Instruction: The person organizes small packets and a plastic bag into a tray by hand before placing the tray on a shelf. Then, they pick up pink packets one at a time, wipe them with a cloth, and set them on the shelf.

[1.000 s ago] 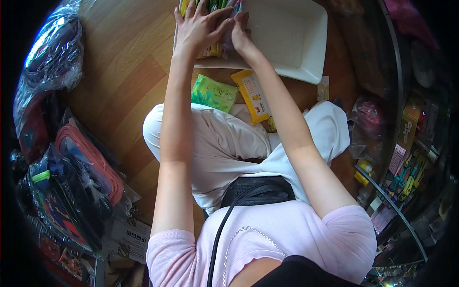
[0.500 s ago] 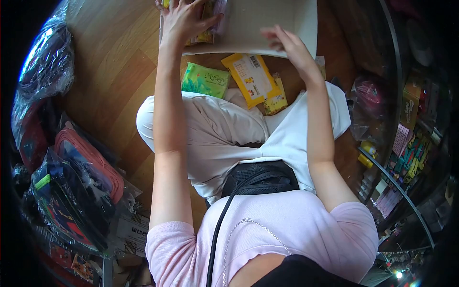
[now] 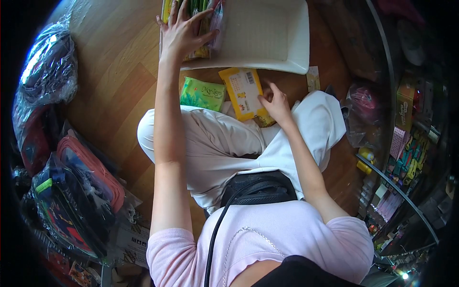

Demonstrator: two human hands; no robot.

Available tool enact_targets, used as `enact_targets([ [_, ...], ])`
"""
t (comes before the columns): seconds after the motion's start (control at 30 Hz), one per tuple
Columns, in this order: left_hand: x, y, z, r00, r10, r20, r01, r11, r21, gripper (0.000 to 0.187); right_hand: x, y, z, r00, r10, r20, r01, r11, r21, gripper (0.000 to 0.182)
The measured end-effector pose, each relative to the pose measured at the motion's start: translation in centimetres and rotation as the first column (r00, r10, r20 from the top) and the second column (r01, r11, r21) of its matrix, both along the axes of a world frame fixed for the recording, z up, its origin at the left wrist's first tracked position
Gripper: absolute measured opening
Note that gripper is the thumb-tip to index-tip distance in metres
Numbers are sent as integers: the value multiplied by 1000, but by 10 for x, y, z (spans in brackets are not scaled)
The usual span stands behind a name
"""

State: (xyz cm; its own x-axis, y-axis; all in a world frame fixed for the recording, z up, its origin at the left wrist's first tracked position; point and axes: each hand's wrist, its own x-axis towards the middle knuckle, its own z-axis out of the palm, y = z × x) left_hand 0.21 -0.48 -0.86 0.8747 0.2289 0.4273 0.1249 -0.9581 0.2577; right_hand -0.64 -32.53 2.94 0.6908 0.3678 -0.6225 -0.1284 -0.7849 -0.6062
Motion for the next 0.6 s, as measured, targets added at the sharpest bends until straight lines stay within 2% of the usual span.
enact_targets([
  [0.03,-1,0,0,1000,5,-22,-5,1000,5,59,-3,-1,-1,1000,1,5,-1,1000,1,72],
  [0.1,0,0,1,999,13,-35,-13,1000,13,62,-10,-3,-9,956,201,215,-183,978,-100,77],
  [0.13,-1,-1,2,999,16,-47,-15,1000,9,62,-13,-1,-12,954,202,222,-184,978,-100,77],
  [0.2,-2,-2,4,998,22,-53,-22,1000,7,62,-18,5,-21,895,270,355,-167,941,-294,81],
  [0.23,-2,-3,6,999,23,-47,-24,999,-26,60,-17,5,-32,886,251,391,-141,947,-289,83],
  [0.37,0,-4,11,996,41,-84,-45,998,-42,63,-15,7,-35,889,206,408,-158,976,-149,79],
  [0.43,-1,-5,12,994,42,-103,-47,998,-48,62,-16,11,-16,930,182,320,-149,981,-126,63],
  [0.47,-1,-5,12,994,44,-101,-49,998,-49,62,-17,13,-4,929,185,322,-151,980,-127,63],
  [0.53,-3,-5,12,995,36,-98,-43,996,-73,62,-21,18,29,975,179,135,-166,981,-103,47],
  [0.57,-3,-4,12,994,42,-98,-49,996,-71,62,-23,18,42,946,259,197,-237,963,-127,39],
  [0.6,-3,-4,11,994,40,-101,-48,996,-71,62,-21,19,59,945,263,195,-241,962,-127,39],
])
